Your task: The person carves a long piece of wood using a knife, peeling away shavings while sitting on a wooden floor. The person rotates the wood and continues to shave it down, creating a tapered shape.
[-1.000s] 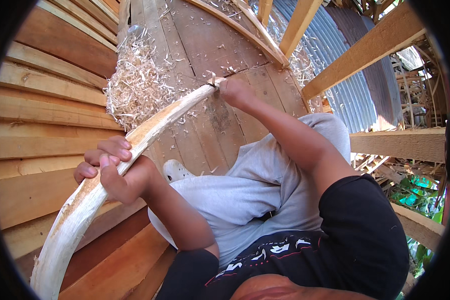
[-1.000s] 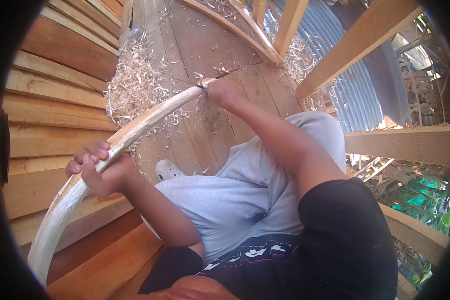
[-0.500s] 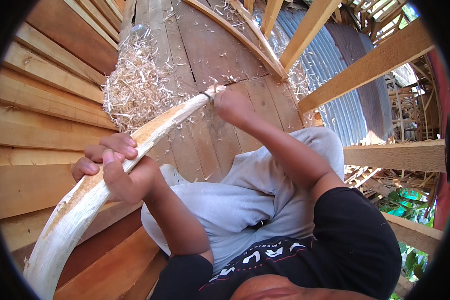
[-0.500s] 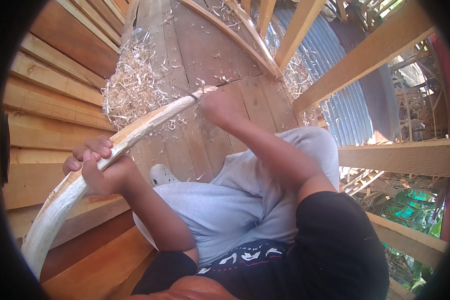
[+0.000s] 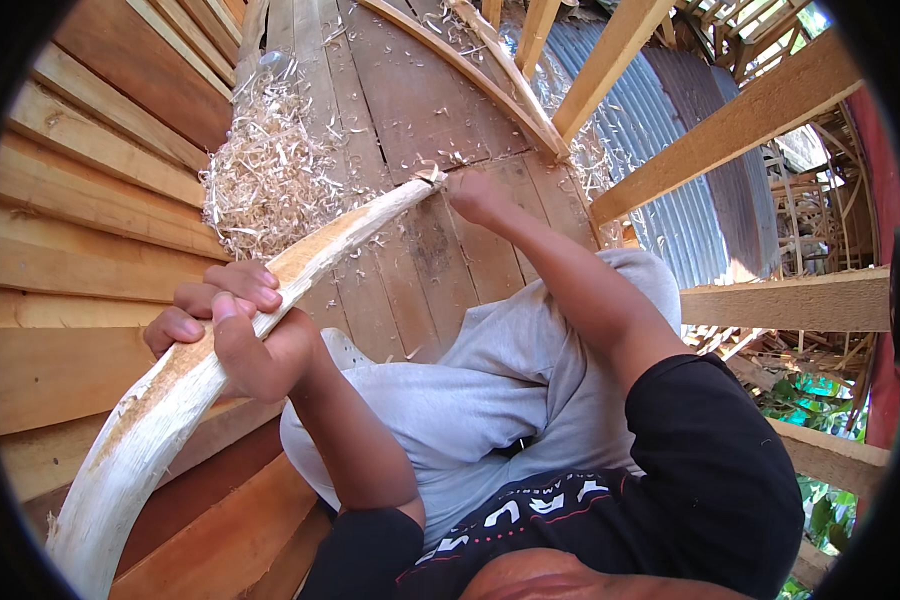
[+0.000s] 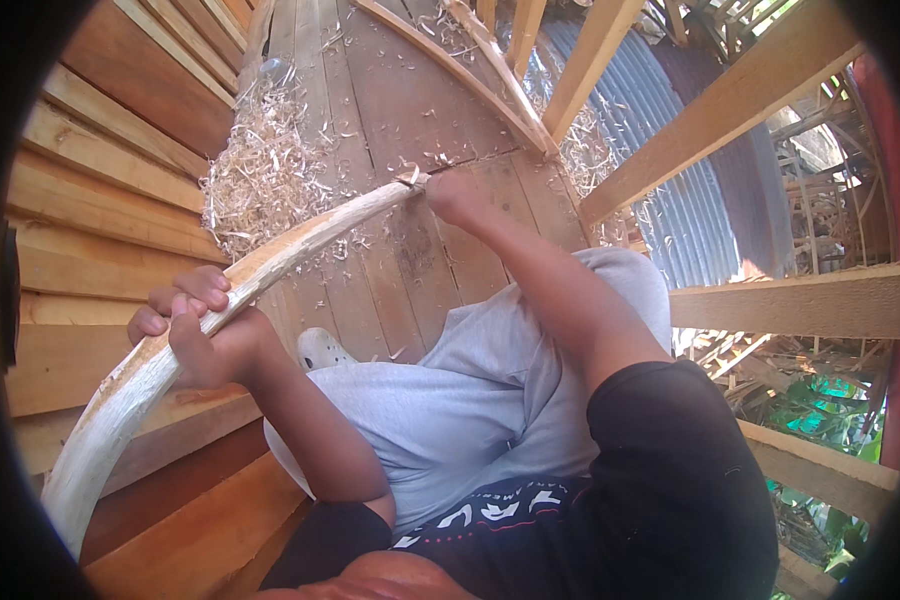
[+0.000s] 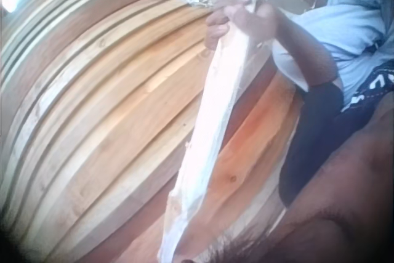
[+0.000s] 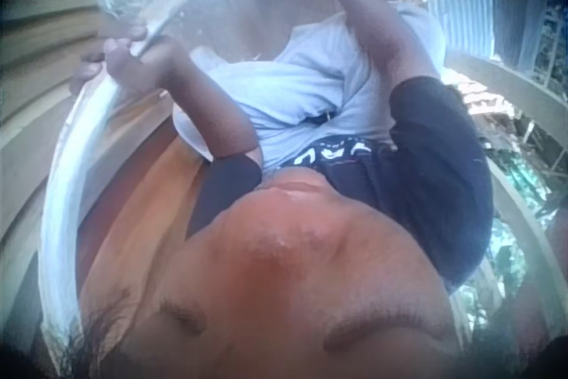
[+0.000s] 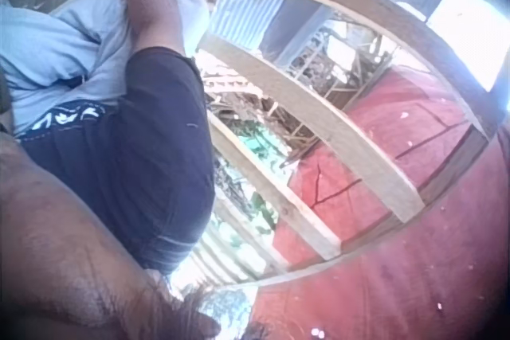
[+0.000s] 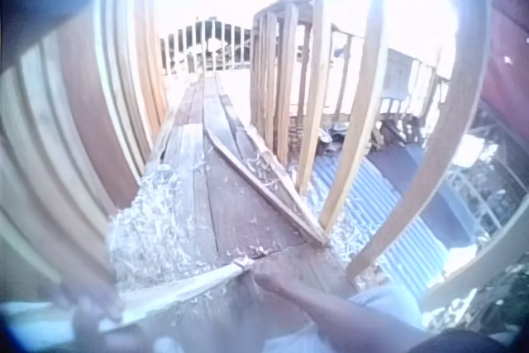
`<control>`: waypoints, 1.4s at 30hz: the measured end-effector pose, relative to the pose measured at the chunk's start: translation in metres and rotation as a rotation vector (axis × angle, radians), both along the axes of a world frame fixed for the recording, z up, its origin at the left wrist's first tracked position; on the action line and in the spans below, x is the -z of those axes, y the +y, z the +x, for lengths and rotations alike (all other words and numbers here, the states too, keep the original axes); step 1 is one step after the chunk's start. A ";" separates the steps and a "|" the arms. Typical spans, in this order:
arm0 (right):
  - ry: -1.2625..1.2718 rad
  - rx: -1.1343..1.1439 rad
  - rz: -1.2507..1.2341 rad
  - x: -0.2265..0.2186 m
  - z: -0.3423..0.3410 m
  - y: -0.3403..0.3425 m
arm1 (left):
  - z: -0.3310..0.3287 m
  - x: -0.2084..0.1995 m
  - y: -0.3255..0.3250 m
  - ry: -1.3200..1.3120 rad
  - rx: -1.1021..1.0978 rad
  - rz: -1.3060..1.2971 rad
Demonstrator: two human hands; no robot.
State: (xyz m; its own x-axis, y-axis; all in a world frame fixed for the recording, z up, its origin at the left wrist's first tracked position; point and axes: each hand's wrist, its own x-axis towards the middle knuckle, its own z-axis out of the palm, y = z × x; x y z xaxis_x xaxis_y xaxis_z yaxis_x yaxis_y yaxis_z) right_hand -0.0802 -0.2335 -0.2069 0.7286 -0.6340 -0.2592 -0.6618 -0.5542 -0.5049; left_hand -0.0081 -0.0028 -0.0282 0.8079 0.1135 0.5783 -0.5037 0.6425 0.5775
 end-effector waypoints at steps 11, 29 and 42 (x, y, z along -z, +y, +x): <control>0.061 -0.048 -0.075 0.049 -0.008 -0.034 | -0.002 -0.001 -0.003 -0.013 0.041 -0.020; -0.143 -0.085 -0.056 0.014 0.007 0.010 | -0.004 -0.006 -0.015 0.080 -0.199 -0.053; -0.147 -0.040 -0.032 0.010 0.021 0.012 | 0.000 -0.011 -0.022 0.166 -0.508 0.066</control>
State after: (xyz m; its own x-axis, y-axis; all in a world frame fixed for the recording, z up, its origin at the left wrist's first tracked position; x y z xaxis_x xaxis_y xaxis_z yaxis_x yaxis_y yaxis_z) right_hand -0.0595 -0.2215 -0.2170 0.7824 -0.6095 -0.1281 -0.5587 -0.5961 -0.5767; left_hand -0.0082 -0.0248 -0.0176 0.7420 0.4815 0.4664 -0.6399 0.3013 0.7069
